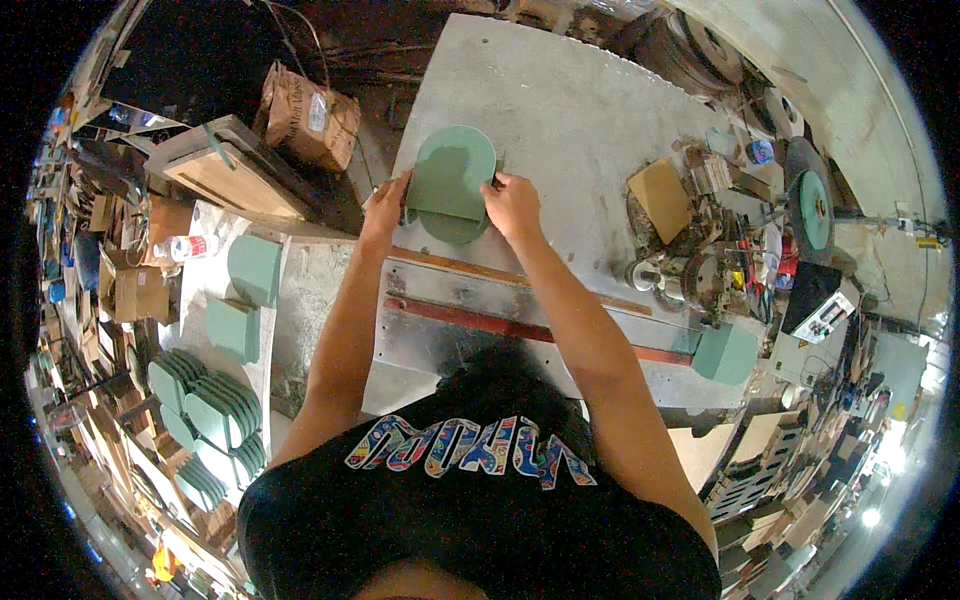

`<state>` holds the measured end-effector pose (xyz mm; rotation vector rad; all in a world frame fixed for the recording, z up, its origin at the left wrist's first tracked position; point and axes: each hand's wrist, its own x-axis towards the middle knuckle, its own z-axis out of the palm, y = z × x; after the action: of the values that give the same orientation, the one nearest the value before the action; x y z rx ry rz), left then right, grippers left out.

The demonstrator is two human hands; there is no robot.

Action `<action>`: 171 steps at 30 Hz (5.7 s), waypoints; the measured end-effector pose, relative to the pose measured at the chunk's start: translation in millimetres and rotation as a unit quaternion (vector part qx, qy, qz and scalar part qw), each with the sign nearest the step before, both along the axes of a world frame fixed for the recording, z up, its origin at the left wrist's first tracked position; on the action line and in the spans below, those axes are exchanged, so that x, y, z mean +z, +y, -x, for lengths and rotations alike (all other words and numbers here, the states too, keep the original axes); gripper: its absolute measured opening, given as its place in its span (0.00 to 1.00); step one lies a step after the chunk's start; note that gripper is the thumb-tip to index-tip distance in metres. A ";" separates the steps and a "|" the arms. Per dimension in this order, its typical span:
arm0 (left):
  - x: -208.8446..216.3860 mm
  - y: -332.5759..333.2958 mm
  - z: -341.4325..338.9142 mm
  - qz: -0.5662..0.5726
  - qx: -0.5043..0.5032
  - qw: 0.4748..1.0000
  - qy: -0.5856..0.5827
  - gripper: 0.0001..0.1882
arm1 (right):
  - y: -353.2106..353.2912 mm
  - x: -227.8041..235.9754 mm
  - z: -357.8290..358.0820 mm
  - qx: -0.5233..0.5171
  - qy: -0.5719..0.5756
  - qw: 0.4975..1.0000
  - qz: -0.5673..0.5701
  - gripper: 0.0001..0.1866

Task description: The person holds several green-surfaced wooden furniture components at a workbench, turning them over to inspect the edges. The person then uses a hand tool to trim or finish the edge of a component on the table.

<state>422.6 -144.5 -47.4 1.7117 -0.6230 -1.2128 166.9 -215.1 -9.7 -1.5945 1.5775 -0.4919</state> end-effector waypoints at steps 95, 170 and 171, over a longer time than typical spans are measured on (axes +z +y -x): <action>24.0 161.1 416.6 0.140 -0.459 0.801 -0.359 0.54 | 283.8 -16.7 408.4 -0.058 0.207 0.961 0.173 0.63; 59.4 25.1 235.2 0.015 -0.567 0.689 -0.451 0.69 | 197.2 -19.3 271.3 -0.075 0.318 0.941 0.092 0.44; 58.9 24.8 238.2 0.012 -0.564 0.690 -0.454 0.69 | 197.8 -19.8 271.4 -0.078 0.315 0.942 0.085 0.43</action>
<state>184.4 -119.7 11.5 1.8226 -2.5634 -0.9196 -104.4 -17.4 -29.5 -1.8824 2.1978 -0.2032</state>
